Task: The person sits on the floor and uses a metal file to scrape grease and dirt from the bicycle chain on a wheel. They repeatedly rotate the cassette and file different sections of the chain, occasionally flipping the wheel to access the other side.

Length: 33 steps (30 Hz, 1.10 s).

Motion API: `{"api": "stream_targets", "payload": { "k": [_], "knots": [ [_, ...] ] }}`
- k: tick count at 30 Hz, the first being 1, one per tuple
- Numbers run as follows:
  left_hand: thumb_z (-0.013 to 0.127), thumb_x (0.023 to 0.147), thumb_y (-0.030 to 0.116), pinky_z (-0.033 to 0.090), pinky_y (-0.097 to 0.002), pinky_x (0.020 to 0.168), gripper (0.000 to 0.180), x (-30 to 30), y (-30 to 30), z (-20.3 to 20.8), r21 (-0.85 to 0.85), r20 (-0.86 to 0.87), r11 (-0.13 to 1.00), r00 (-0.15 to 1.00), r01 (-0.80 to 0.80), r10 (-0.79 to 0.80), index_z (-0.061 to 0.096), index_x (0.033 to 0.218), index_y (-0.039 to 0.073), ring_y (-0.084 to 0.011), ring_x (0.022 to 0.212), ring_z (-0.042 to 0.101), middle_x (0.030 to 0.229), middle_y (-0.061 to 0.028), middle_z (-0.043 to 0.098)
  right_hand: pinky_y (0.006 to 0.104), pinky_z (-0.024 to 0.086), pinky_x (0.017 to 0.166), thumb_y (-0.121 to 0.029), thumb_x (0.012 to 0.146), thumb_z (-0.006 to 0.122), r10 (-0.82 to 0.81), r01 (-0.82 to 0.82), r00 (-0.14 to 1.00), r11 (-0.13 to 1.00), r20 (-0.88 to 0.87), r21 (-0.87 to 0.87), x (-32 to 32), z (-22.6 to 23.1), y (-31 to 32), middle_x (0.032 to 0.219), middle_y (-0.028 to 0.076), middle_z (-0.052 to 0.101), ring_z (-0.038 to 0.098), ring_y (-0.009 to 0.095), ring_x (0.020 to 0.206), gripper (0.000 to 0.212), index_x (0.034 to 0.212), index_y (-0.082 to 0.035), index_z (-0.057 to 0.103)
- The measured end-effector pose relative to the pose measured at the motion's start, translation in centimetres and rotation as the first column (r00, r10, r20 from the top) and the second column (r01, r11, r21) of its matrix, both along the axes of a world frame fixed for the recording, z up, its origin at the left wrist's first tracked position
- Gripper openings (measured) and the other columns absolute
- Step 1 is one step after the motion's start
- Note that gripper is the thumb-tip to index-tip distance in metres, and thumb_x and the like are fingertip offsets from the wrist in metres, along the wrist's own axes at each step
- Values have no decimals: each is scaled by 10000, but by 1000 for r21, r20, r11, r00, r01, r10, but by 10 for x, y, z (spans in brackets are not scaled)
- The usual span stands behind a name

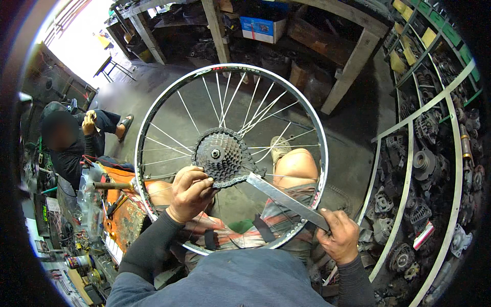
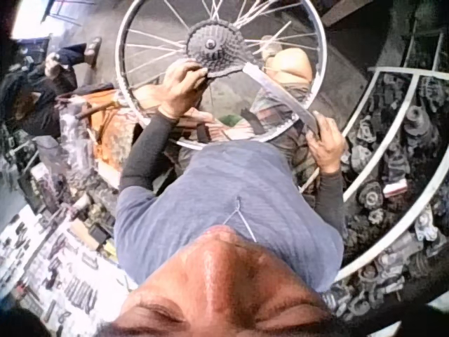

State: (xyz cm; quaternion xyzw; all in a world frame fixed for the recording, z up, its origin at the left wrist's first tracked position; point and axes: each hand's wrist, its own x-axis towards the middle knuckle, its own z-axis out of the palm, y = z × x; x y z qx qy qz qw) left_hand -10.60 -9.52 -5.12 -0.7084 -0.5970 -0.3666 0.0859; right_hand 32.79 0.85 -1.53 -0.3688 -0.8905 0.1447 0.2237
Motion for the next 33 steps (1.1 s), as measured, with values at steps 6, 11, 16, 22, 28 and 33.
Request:
{"api": "stream_targets", "payload": {
  "k": [6,11,16,22,28,33],
  "knots": [
    [914,813,122,571,-499,1070,357,-14,1,6,21,-31,1000,999,16,-15,789,1147,100,-341,1200,724,1203,-100,736,522,577,697,-132,823,840,94,-88,994,991,51,-101,14,1,-21,952,192,711,706,419,793,544,1337,17,741],
    [952,807,223,486,-573,1220,417,-16,10,3,-5,-25,995,995,95,-95,765,1169,131,-316,1302,683,1272,-76,708,522,583,775,-68,910,811,107,-105,994,991,11,-85,11,31,-36,1054,224,711,713,463,907,513,1414,-2,737],
    [860,959,313,386,-631,1316,612,31,30,29,19,-113,952,946,307,-303,673,1517,143,-329,1447,611,1471,-141,670,507,586,767,-96,921,815,156,-156,988,988,-6,-2,0,35,-23,1052,221,712,714,446,893,506,1412,-3,738],
    [709,972,223,618,-503,983,367,159,88,25,-302,-165,813,813,498,-559,730,1308,79,-332,1044,800,1027,-145,794,517,603,737,-153,853,862,162,-161,987,985,19,-63,-2,22,-11,992,225,751,750,439,852,562,1375,10,730],
    [728,937,180,638,-483,623,130,138,84,21,-493,-50,779,881,388,-470,783,893,70,-332,742,834,805,-170,808,500,586,671,-288,930,910,58,-44,979,996,194,-74,19,9,-7,908,165,769,757,412,775,575,1427,-83,707],
    [707,947,187,639,-491,649,162,139,82,22,-480,-23,778,881,406,-473,779,876,60,-346,751,830,819,-189,807,496,586,693,-252,930,898,86,-59,968,991,236,-120,16,15,-6,891,127,770,766,383,791,446,1330,-144,736]
  ]
}}
